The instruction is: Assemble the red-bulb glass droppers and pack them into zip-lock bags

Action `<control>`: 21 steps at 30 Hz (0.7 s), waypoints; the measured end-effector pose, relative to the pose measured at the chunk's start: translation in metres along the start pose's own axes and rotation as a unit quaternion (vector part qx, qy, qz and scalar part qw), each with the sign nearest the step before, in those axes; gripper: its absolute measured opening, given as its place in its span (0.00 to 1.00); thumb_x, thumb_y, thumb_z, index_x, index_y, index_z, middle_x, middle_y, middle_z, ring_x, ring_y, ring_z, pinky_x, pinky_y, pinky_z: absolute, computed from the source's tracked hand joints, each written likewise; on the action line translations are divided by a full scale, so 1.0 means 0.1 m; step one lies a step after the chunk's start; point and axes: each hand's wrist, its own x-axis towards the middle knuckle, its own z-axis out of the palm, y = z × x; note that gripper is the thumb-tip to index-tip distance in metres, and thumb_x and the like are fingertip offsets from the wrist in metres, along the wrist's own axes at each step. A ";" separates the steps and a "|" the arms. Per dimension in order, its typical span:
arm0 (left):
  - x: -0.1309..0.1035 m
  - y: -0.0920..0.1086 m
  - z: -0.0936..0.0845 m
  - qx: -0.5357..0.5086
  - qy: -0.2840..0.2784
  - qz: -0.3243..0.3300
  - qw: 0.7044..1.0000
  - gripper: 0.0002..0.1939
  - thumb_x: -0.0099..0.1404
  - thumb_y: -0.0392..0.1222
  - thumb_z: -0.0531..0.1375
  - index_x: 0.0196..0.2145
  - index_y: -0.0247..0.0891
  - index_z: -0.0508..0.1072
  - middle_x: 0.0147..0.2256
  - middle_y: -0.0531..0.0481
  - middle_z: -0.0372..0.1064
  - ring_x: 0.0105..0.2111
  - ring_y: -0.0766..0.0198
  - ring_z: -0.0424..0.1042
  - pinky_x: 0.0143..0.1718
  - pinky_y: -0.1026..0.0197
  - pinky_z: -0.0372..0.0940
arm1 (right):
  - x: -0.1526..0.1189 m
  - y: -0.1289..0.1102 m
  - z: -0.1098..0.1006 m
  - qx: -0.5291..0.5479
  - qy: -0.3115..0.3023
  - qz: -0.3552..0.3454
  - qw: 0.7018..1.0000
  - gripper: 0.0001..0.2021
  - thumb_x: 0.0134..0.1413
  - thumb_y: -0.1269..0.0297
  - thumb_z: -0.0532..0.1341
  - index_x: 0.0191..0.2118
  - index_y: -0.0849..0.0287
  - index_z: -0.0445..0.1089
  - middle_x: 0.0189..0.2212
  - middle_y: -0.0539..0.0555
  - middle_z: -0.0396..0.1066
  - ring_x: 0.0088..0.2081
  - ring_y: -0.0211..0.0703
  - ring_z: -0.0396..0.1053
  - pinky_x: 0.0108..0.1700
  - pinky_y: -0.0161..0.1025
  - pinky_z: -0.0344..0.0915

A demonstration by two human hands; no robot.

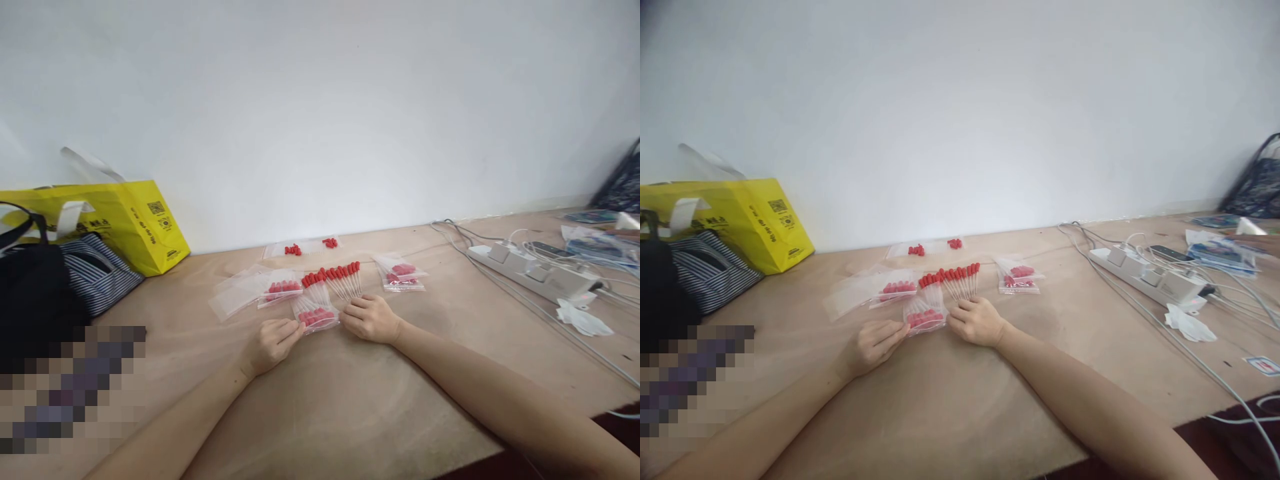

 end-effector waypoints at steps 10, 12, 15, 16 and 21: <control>0.12 0.01 0.00 -0.006 0.034 0.028 0.999 0.06 0.60 0.28 0.53 0.33 0.35 0.66 0.26 0.50 0.70 0.26 0.65 0.69 0.29 0.60 0.66 | 0.06 -0.04 0.02 0.008 0.018 -0.043 0.999 0.11 0.54 0.72 0.50 0.23 0.61 0.64 0.20 0.49 0.63 0.24 0.34 0.55 0.26 0.36 0.45; 0.12 0.01 0.02 -0.017 0.055 0.034 0.998 0.06 0.59 0.26 0.54 0.33 0.34 0.66 0.26 0.51 0.70 0.26 0.65 0.69 0.30 0.59 0.66 | 0.07 -0.05 0.02 -0.001 0.032 -0.036 0.999 0.10 0.54 0.72 0.51 0.24 0.60 0.64 0.20 0.49 0.64 0.24 0.34 0.56 0.25 0.36 0.46; 0.10 0.01 0.04 -0.031 0.068 0.040 0.996 0.07 0.59 0.26 0.54 0.34 0.34 0.66 0.27 0.51 0.71 0.28 0.65 0.69 0.32 0.58 0.66 | 0.12 -0.10 0.03 -0.010 0.061 -0.031 0.998 0.07 0.52 0.72 0.53 0.27 0.61 0.66 0.22 0.49 0.65 0.25 0.34 0.56 0.25 0.36 0.47; 0.09 0.01 0.04 -0.032 0.068 0.037 0.996 0.07 0.59 0.26 0.53 0.34 0.34 0.66 0.26 0.51 0.71 0.28 0.65 0.69 0.32 0.58 0.66 | 0.14 -0.12 0.04 -0.011 0.069 -0.031 0.997 0.06 0.52 0.72 0.53 0.27 0.61 0.66 0.22 0.49 0.66 0.25 0.34 0.57 0.25 0.36 0.47; 0.12 0.01 0.07 -0.031 0.059 0.020 0.998 0.07 0.59 0.28 0.53 0.34 0.34 0.67 0.27 0.49 0.71 0.27 0.65 0.69 0.34 0.57 0.66 | 0.23 -0.20 0.09 -0.001 0.079 -0.036 0.996 0.09 0.53 0.72 0.52 0.25 0.60 0.65 0.20 0.49 0.65 0.24 0.34 0.57 0.25 0.36 0.48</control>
